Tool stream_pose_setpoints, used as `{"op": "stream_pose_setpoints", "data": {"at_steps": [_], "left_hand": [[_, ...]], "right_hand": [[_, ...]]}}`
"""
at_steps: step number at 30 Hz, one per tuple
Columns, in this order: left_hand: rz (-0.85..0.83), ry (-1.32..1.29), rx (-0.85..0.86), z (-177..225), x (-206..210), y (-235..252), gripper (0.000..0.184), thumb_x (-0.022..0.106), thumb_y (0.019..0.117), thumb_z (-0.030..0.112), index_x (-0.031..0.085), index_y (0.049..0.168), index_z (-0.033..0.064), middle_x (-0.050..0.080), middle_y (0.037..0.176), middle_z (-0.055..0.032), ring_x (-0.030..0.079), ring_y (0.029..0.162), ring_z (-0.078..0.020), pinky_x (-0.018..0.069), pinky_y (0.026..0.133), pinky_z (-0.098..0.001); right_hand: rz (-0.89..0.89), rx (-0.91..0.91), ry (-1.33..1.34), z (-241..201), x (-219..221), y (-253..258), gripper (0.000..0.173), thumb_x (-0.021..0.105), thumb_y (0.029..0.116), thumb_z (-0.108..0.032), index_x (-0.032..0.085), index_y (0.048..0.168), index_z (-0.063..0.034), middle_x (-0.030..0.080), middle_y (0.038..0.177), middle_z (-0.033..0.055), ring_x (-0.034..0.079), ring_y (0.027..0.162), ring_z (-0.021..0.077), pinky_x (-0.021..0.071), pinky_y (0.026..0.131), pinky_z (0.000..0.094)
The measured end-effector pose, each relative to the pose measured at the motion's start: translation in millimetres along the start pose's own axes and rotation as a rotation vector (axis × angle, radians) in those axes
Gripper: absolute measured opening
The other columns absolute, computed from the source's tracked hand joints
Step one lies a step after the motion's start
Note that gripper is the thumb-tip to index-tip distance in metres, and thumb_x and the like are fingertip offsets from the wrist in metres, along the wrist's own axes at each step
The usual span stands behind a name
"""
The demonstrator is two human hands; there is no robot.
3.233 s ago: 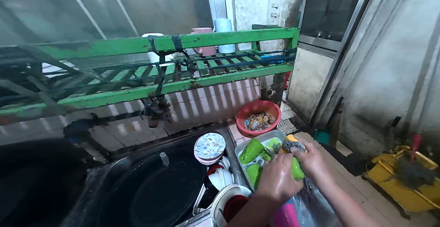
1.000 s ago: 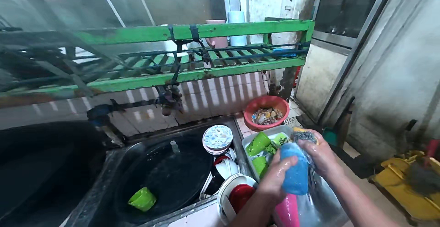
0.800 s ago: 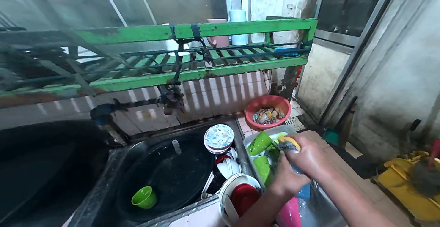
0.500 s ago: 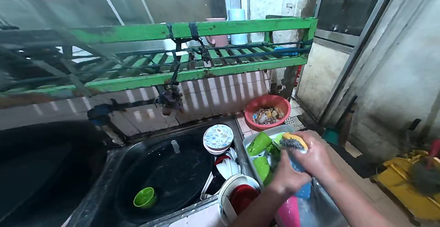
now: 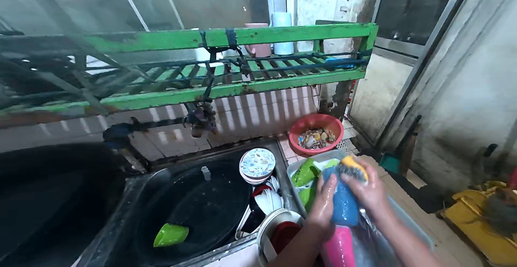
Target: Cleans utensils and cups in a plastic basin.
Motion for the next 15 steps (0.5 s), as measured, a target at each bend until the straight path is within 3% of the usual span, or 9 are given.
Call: {"op": "stream_pose_setpoints", "data": {"at_steps": [1,3,5,6,8,9,11,13,15], "left_hand": [[-0.069,-0.210,-0.093,-2.1,5.5,-4.5,0.055,0.026,0.1105,0.052,0.050,0.141,0.0122,0.067,0.111,-0.0156,0.070,0.090,-0.0255,0.0610,0.073,-0.0407],[-0.305,-0.460,-0.208,-4.0,8.3,-6.6,0.077,0.018,0.1031,0.070,0.054,0.126,0.0060,0.069,0.093,-0.0199,0.071,0.076,-0.0314,0.0610,0.062,-0.0426],[-0.325,-0.264,-0.160,1.0,3.9,-6.2,0.061,0.024,0.1090,0.055,0.049,0.135,0.0070,0.069,0.103,-0.0197,0.072,0.085,-0.0306,0.0623,0.071,-0.0444],[-0.241,-0.085,-0.120,6.0,2.1,-5.6,0.049,0.039,0.1103,0.042,0.041,0.149,0.0113,0.066,0.115,-0.0200,0.070,0.095,-0.0296,0.0614,0.079,-0.0454],[-0.150,0.098,-0.100,11.2,2.5,0.9,0.086,0.068,0.0969,0.026,0.015,0.164,0.0235,0.059,0.133,-0.0213,0.068,0.106,-0.0292,0.0591,0.088,-0.0459],[-0.117,0.044,-0.093,11.0,4.1,2.5,0.086,0.069,0.0947,0.022,0.017,0.163,0.0253,0.060,0.130,-0.0207,0.068,0.104,-0.0294,0.0590,0.087,-0.0457],[-0.024,-0.261,-0.077,7.9,6.7,4.8,0.057,0.060,0.1000,0.019,0.038,0.153,0.0198,0.064,0.116,-0.0184,0.068,0.096,-0.0289,0.0587,0.081,-0.0452],[0.090,-0.542,-0.048,7.1,7.7,10.3,0.026,0.048,0.1062,0.025,0.056,0.126,0.0102,0.067,0.098,-0.0132,0.068,0.087,-0.0240,0.0583,0.075,-0.0419],[0.047,-0.638,0.032,4.1,2.8,11.6,0.039,0.033,0.1111,0.037,0.061,0.112,0.0113,0.068,0.090,-0.0046,0.069,0.082,-0.0143,0.0587,0.073,-0.0325]], "right_hand": [[0.010,0.072,0.080,-3.3,-4.9,11.6,0.057,0.077,0.0853,-0.015,0.056,0.138,-0.0074,0.067,0.122,0.0131,0.067,0.102,0.0228,0.0576,0.085,0.0463],[-0.021,0.104,0.138,-13.4,-8.6,23.2,0.048,0.074,0.0832,-0.011,0.060,0.129,-0.0101,0.070,0.105,0.0093,0.069,0.087,0.0183,0.0600,0.073,0.0389],[-0.048,0.055,-0.088,-29.6,-9.5,26.9,0.042,0.076,0.0869,-0.007,0.064,0.127,-0.0073,0.069,0.111,0.0113,0.067,0.096,0.0210,0.0568,0.084,0.0450],[-0.053,0.010,-0.233,-35.6,-8.4,27.3,0.041,0.077,0.0885,-0.008,0.065,0.128,-0.0066,0.069,0.115,0.0142,0.067,0.102,0.0258,0.0543,0.089,0.0521],[-0.028,-0.065,-0.347,-33.5,-6.2,25.5,0.044,0.077,0.0904,-0.010,0.063,0.132,-0.0049,0.069,0.119,0.0199,0.068,0.105,0.0339,0.0525,0.091,0.0606],[0.004,-0.080,-0.308,-28.5,-5.7,23.4,0.047,0.076,0.0916,-0.011,0.061,0.135,-0.0053,0.069,0.119,0.0204,0.068,0.105,0.0332,0.0532,0.091,0.0593],[0.043,-0.128,-0.224,-18.4,1.8,13.2,0.056,0.074,0.0922,-0.013,0.054,0.144,-0.0055,0.068,0.120,0.0199,0.068,0.104,0.0301,0.0554,0.091,0.0546],[0.014,-0.240,-0.274,-8.5,14.6,-8.8,0.063,0.074,0.0916,-0.017,0.050,0.148,-0.0013,0.066,0.129,0.0208,0.066,0.115,0.0313,0.0526,0.100,0.0541],[0.008,-0.554,-0.456,3.3,27.9,-30.9,0.055,0.070,0.0903,-0.025,0.060,0.138,-0.0007,0.064,0.136,0.0175,0.063,0.126,0.0313,0.0525,0.103,0.0530]]}}
Point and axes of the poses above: each hand's wrist, its own y-axis towards the middle knuckle, its own x-axis out of the palm, z = x × y, the point moved 3 cm from there along y, towards the middle knuckle
